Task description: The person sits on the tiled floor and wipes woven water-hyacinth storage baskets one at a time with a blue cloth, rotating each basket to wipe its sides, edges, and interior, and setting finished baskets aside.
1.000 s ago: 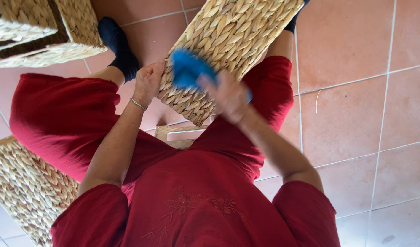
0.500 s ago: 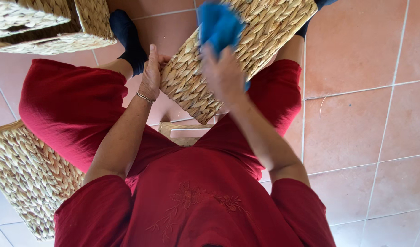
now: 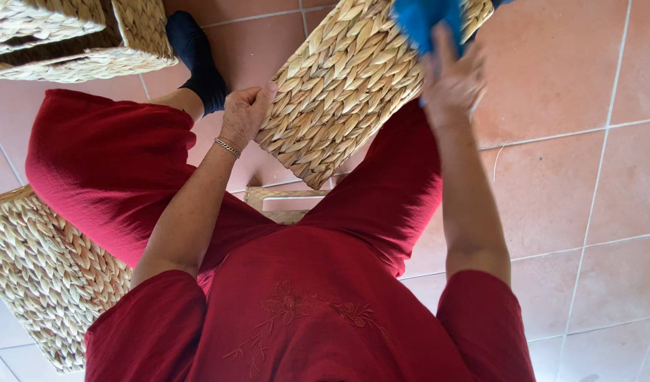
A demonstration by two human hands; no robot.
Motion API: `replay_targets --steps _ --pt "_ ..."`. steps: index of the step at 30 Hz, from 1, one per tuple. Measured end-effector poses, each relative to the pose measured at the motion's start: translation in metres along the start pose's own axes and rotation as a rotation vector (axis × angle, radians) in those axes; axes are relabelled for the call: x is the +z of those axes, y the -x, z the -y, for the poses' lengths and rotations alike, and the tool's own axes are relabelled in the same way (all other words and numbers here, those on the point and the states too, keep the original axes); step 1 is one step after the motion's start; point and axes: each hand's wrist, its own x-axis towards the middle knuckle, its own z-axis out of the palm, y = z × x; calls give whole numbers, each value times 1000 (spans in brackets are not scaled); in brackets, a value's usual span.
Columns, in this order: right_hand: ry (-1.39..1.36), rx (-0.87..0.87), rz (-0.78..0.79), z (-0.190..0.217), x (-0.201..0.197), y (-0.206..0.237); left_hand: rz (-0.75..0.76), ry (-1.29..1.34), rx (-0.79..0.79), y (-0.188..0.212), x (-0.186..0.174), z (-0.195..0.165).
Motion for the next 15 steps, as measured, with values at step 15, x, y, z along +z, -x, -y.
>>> replay_targets --steps 15 --pt "-768 -296 269 163 -136 128 -30 -83 21 -2 -9 -2"
